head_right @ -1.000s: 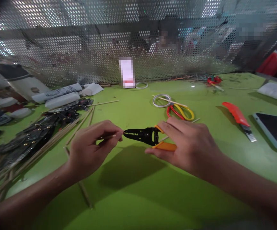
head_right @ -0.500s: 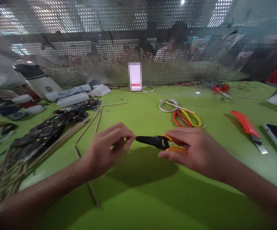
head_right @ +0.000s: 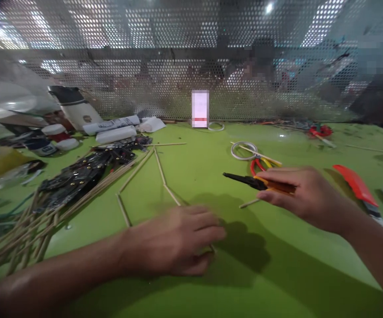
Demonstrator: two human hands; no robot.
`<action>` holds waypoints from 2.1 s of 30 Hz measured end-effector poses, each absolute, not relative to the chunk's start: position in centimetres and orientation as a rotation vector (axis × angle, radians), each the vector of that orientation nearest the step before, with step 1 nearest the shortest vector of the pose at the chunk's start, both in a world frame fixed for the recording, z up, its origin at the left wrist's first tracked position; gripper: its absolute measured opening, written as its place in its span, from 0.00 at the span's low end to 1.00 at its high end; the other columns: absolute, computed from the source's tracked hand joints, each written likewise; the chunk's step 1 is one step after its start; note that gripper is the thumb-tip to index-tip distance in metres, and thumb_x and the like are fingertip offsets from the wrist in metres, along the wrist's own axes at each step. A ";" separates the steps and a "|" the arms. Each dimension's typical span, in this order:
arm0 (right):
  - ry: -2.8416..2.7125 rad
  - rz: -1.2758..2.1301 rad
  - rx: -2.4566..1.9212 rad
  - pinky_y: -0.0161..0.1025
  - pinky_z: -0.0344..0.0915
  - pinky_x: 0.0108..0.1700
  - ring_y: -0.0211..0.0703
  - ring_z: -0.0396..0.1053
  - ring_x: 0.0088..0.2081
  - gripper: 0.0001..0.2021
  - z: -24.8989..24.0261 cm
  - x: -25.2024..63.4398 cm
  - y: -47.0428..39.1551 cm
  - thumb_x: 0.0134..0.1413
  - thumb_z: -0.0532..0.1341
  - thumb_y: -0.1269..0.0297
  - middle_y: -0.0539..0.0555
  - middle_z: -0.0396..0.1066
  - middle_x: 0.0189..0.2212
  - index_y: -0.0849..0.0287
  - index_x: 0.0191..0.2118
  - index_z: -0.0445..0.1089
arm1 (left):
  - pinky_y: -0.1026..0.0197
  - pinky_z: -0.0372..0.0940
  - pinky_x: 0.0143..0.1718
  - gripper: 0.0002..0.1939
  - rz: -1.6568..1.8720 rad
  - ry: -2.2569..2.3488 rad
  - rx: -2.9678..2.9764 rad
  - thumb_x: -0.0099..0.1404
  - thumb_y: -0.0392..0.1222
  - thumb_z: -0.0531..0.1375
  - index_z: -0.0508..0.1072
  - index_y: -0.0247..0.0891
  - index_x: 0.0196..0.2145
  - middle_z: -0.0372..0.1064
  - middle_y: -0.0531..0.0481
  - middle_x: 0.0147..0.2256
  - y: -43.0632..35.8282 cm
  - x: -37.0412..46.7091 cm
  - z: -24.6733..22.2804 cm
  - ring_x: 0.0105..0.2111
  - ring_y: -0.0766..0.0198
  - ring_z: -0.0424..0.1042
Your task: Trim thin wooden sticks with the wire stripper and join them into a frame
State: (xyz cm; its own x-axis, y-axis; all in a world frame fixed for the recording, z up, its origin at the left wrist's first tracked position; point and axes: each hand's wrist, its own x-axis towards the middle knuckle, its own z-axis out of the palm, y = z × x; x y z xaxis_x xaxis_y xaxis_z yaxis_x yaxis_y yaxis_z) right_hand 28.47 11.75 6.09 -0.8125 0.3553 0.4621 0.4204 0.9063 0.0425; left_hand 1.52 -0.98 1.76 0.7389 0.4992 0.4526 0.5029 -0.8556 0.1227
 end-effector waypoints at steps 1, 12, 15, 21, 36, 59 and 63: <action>-2.609 -0.209 -0.540 0.32 0.75 0.36 0.46 0.78 0.36 0.13 6.1 28.3 11.5 0.55 0.65 0.69 0.55 0.79 0.40 0.53 0.47 0.75 | 0.58 0.65 0.29 0.09 -0.780 -0.867 -2.921 0.68 0.38 0.54 0.71 0.31 0.35 0.68 0.48 0.31 -0.8 1.4 1.7 0.30 0.62 0.65; -2.654 -0.018 -0.549 0.38 0.71 0.30 0.45 0.76 0.32 0.13 3.4 28.1 8.7 0.61 0.59 0.54 0.55 0.77 0.35 0.56 0.46 0.68 | 0.63 0.68 0.30 0.06 -0.989 -1.277 -2.959 0.70 0.34 0.55 0.71 0.28 0.39 0.70 0.44 0.35 0.8 -0.2 0.7 0.31 0.65 0.68; -2.687 0.076 -0.588 0.38 0.69 0.29 0.44 0.74 0.30 0.21 3.0 28.1 7.9 0.59 0.59 0.46 0.56 0.76 0.34 0.60 0.46 0.67 | 0.64 0.68 0.33 0.04 -1.270 -1.353 -2.918 0.68 0.30 0.56 0.71 0.30 0.37 0.70 0.46 0.35 0.8 -0.2 0.2 0.33 0.66 0.69; -2.676 -0.046 -0.571 0.38 0.65 0.28 0.43 0.72 0.28 0.22 3.0 27.3 6.5 0.60 0.59 0.48 0.57 0.73 0.31 0.64 0.46 0.65 | 0.68 0.66 0.31 0.05 -1.494 -1.299 -2.850 0.65 0.26 0.58 0.72 0.30 0.36 0.71 0.49 0.33 0.3 0.1 0.3 0.31 0.70 0.70; -2.648 0.099 -0.636 0.37 0.62 0.29 0.40 0.70 0.29 0.21 2.9 27.2 6.0 0.57 0.62 0.48 0.56 0.74 0.34 0.61 0.44 0.67 | 0.71 0.65 0.31 0.05 -1.502 -1.331 -2.809 0.64 0.26 0.60 0.73 0.32 0.36 0.72 0.51 0.33 -0.1 0.3 1.2 0.30 0.74 0.69; -2.733 0.386 -0.929 0.38 0.64 0.33 0.42 0.71 0.31 0.23 3.1 27.0 6.6 0.53 0.62 0.42 0.54 0.75 0.33 0.58 0.43 0.71 | 0.71 0.62 0.28 0.06 -1.334 -1.275 -2.781 0.64 0.25 0.57 0.72 0.32 0.35 0.69 0.50 0.33 0.1 0.2 1.3 0.28 0.73 0.66; -2.831 0.065 -0.910 0.45 0.65 0.39 0.52 0.72 0.39 0.29 2.2 27.0 7.3 0.53 0.59 0.38 0.60 0.74 0.39 0.61 0.46 0.70 | 0.71 0.59 0.25 0.05 -1.233 -1.391 -2.759 0.64 0.26 0.55 0.68 0.32 0.34 0.67 0.51 0.32 0.6 -0.3 1.1 0.25 0.74 0.61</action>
State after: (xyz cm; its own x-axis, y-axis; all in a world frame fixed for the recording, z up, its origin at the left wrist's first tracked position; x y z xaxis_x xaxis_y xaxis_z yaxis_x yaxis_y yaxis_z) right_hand 26.96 7.32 2.17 -0.8002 0.5820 0.1447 0.5748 0.8131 -0.0919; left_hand -0.26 0.60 1.05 0.3810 0.7559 0.5324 0.6192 -0.6363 0.4602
